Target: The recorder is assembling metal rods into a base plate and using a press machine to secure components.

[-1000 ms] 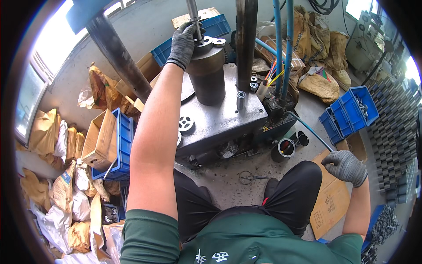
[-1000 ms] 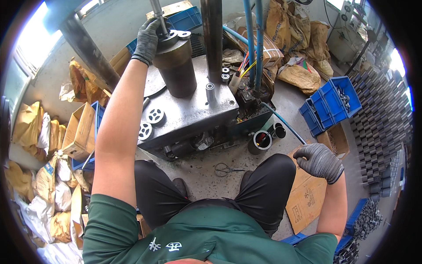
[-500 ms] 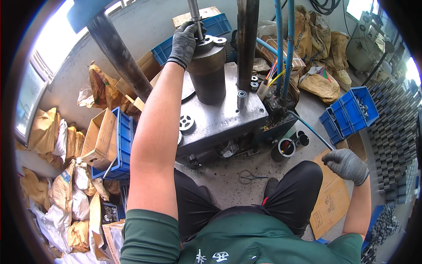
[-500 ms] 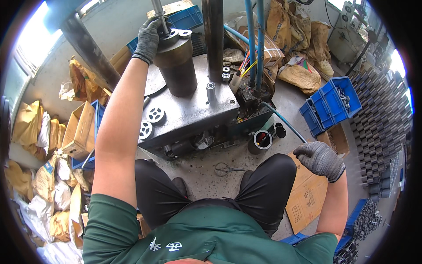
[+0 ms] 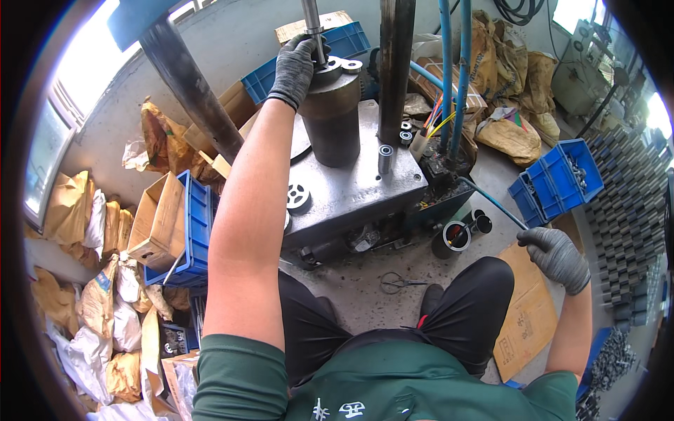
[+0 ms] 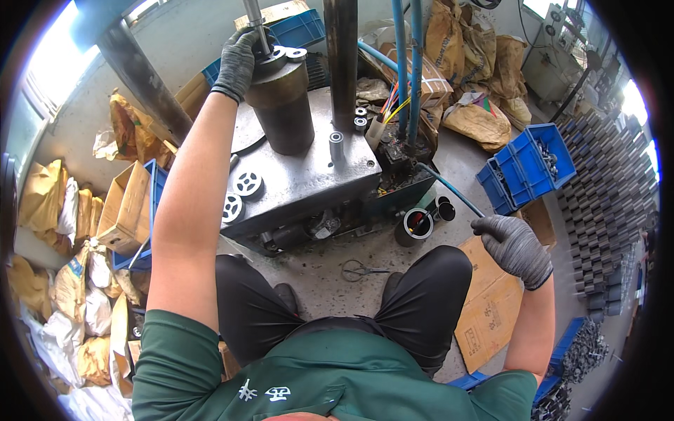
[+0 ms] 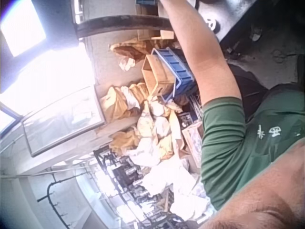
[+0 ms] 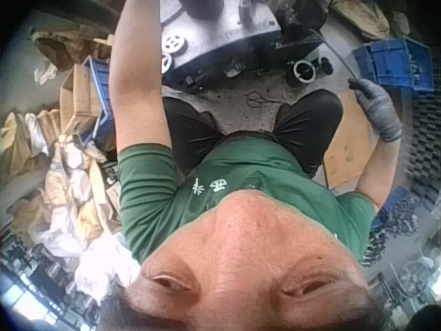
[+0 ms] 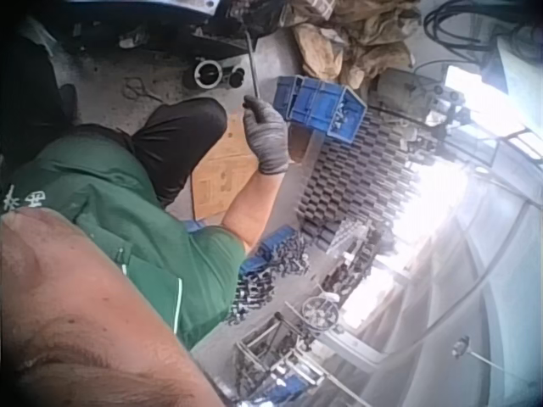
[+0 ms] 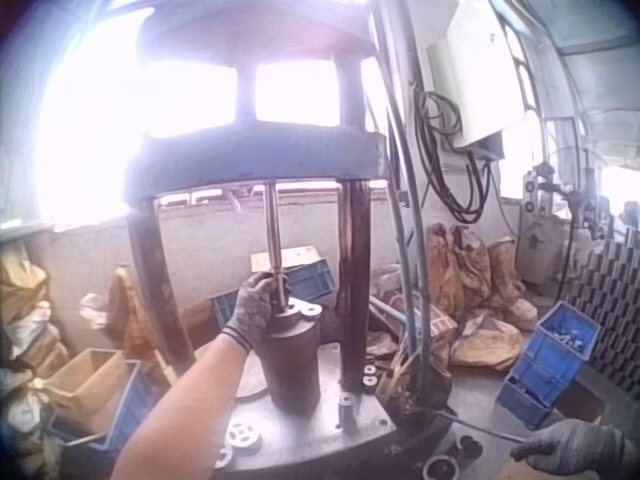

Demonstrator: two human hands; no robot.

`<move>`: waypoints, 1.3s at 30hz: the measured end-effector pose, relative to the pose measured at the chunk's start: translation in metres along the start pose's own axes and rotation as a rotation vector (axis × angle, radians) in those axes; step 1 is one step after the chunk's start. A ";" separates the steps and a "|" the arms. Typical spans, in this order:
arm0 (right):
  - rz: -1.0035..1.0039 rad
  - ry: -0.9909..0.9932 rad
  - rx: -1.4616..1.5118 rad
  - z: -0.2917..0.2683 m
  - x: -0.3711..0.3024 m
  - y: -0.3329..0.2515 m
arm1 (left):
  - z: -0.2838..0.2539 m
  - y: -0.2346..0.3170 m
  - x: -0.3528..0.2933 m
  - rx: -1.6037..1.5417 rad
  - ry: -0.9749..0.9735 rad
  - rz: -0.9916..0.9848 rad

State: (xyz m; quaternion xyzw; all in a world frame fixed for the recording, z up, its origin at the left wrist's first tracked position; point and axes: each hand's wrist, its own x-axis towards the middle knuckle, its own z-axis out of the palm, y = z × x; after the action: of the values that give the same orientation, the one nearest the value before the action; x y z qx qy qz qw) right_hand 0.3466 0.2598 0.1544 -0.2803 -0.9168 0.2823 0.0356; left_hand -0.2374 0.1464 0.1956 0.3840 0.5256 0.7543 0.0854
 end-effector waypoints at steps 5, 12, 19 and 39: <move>-0.082 -0.175 -0.136 -0.002 0.001 0.002 | 0.001 0.001 0.000 0.010 0.000 -0.004; -0.130 0.179 -0.037 -0.005 0.007 -0.001 | 0.001 -0.001 0.000 -0.019 -0.002 -0.010; -0.491 0.826 -0.448 -0.060 0.110 -0.017 | 0.000 0.001 -0.006 0.008 -0.006 0.038; -0.125 0.774 -0.491 -0.129 0.216 -0.019 | 0.000 -0.004 -0.005 0.144 0.281 0.280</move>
State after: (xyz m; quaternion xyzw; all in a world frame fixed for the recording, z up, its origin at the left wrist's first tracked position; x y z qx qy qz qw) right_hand 0.1850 0.4264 0.2529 -0.3093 -0.8909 -0.0715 0.3248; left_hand -0.2347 0.1456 0.1894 0.3494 0.5265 0.7654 -0.1219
